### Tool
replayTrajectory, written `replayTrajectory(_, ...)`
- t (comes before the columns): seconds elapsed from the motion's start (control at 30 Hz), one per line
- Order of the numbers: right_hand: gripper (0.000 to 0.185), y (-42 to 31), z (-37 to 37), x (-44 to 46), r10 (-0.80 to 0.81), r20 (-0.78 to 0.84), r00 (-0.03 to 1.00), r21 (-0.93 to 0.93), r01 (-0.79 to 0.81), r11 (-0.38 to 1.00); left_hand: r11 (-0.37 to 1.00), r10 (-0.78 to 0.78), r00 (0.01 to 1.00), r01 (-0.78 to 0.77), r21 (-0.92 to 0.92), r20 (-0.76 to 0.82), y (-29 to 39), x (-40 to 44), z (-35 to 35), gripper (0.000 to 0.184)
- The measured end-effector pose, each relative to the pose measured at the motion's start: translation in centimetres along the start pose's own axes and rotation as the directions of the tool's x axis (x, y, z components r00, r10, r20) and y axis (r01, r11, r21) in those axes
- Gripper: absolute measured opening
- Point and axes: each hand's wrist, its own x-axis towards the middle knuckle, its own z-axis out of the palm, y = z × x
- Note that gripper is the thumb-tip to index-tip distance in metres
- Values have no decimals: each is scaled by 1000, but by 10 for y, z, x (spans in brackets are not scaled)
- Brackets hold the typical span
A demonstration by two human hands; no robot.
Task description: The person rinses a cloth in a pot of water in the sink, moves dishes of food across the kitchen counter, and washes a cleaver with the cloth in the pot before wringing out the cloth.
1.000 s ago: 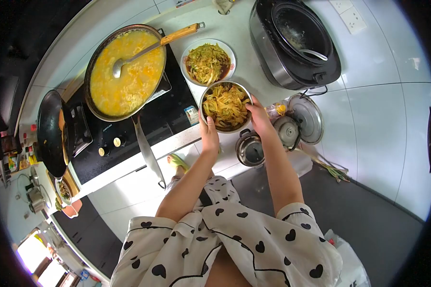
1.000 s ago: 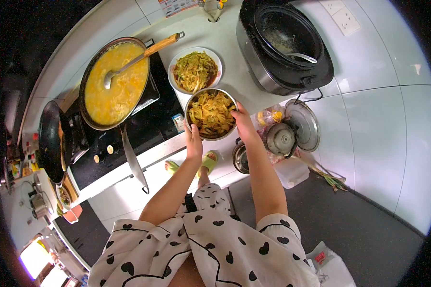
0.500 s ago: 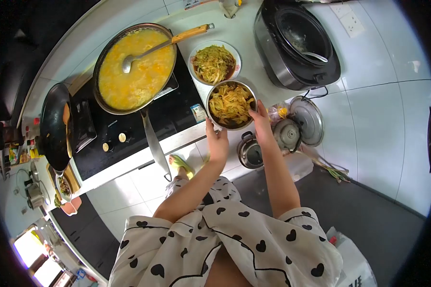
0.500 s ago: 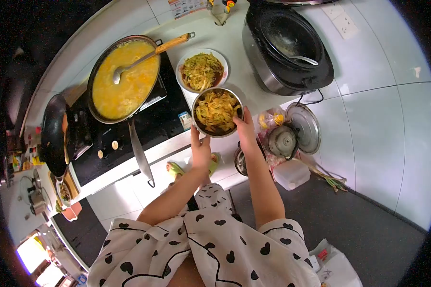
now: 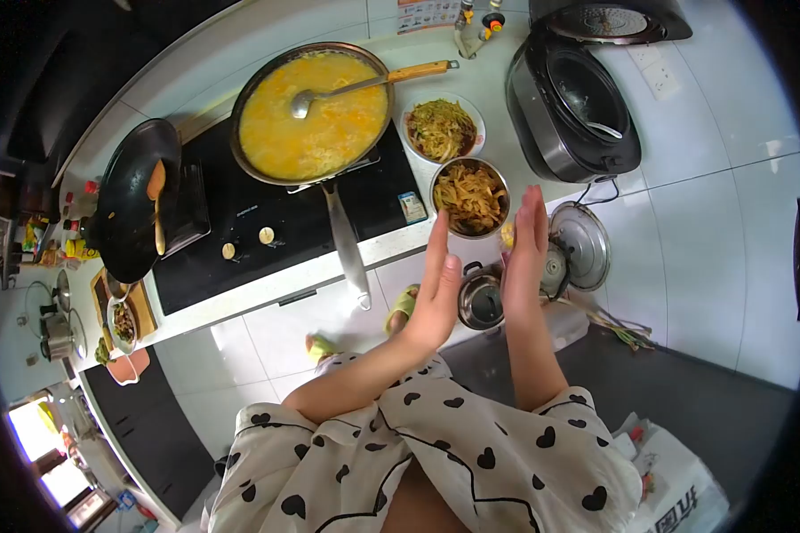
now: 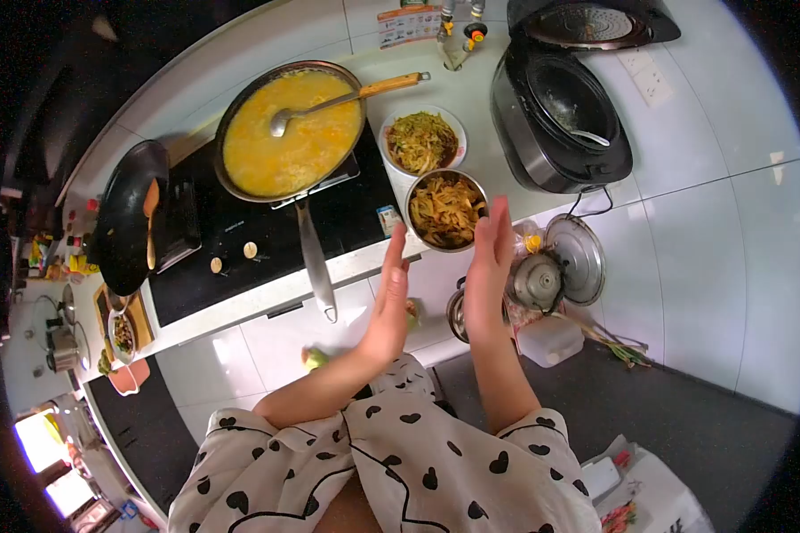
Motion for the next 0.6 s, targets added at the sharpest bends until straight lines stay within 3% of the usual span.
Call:
replayTrajectory(0.03, 52, -15, 11, -14, 119, 56, 991, 271, -129, 954, 1000, 17, 1000, -17, -22, -9, 7, -4, -8, 66)
replayTrajectory(0.1, 51, -1, 38, -47, 73, 121, 990, 258, -102, 961, 999, 13, 1000, -14, -42, -27, 21, -22, -43, 69)
replayTrajectory(0.13, 51, 16, 50, -59, -76, 140, 987, -15, 79, 997, 997, 35, 999, -37, -60, -40, 28, -27, -51, 69)
replayTrajectory(0.27, 51, 55, 99, -122, -224, 279, 934, -318, 310, 896, 990, 89, 992, -97, -100, -89, 44, -71, -114, 69)
replayTrajectory(0.6, 54, 165, 235, -281, -17, 586, 810, -317, 249, 915, 985, 118, 947, -149, -84, -298, 76, -224, -292, 72)
